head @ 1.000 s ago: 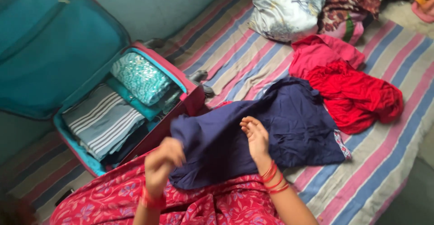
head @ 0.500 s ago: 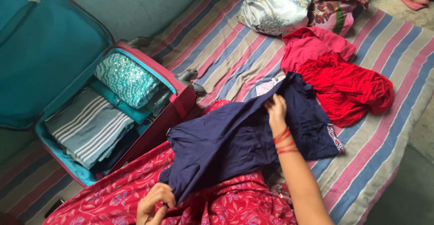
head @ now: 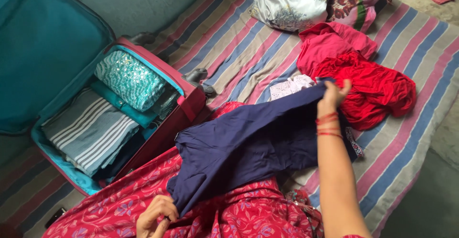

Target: Folding various items of clothing and organizing them into a suitcase placed on a bed.

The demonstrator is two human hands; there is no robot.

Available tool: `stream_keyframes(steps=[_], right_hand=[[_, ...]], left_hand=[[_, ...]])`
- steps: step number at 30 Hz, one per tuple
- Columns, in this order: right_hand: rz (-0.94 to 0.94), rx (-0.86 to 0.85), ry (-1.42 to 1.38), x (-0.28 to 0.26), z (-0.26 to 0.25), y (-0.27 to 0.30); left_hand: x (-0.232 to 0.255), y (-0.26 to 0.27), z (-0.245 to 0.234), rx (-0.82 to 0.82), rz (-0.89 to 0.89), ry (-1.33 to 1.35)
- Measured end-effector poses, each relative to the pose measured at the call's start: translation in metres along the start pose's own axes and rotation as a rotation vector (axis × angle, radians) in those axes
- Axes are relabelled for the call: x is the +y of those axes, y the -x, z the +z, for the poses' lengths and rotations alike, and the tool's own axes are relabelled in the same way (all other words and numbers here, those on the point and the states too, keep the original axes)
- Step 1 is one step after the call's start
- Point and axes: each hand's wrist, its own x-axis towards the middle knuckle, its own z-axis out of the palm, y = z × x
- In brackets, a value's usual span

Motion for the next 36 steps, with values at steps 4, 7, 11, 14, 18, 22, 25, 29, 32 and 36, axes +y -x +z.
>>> stream_keyframes(steps=[4,7,11,14,18,22,25,29,32,36], right_hand=[[-0.197,-0.087,-0.021,-0.037,-0.062,0.031],[-0.009,0.013,0.184,0.006,-0.122,0.029],[0.245,0.053,0.256,0.01,-0.141,0.048],[0.264,-0.005,0.211,0.023,-0.142,0.036],[0.078,0.003,0.335,0.034,-0.131,0.017],[-0.214,-0.076,0.847,-0.03,-0.093,0.049],[-0.328,-0.253,0.95,0.008,-0.119,0.001],[-0.179,-0.333,0.537,-0.025,-0.112,0.007],[-0.076,-0.171,0.288,-0.026,-0.128,0.01],[-0.143,-0.111,0.435,-0.008,-0.147,0.017]], left_hand=[[-0.009,0.003,-0.006,0.007,0.016,0.015],[-0.003,-0.003,-0.001,0.037,-0.022,0.029],[0.005,-0.013,-0.003,0.048,-0.042,0.015],[0.01,-0.012,-0.005,0.044,-0.039,0.0],[0.011,-0.007,-0.003,0.078,-0.065,-0.016],[0.009,0.0,0.001,0.093,-0.133,-0.047],[0.01,0.0,0.001,0.093,-0.202,-0.083],[0.01,-0.002,0.002,0.092,-0.252,-0.11],[0.007,-0.002,0.002,0.094,-0.257,-0.129],[0.003,-0.003,0.003,0.023,-0.417,-0.16]])
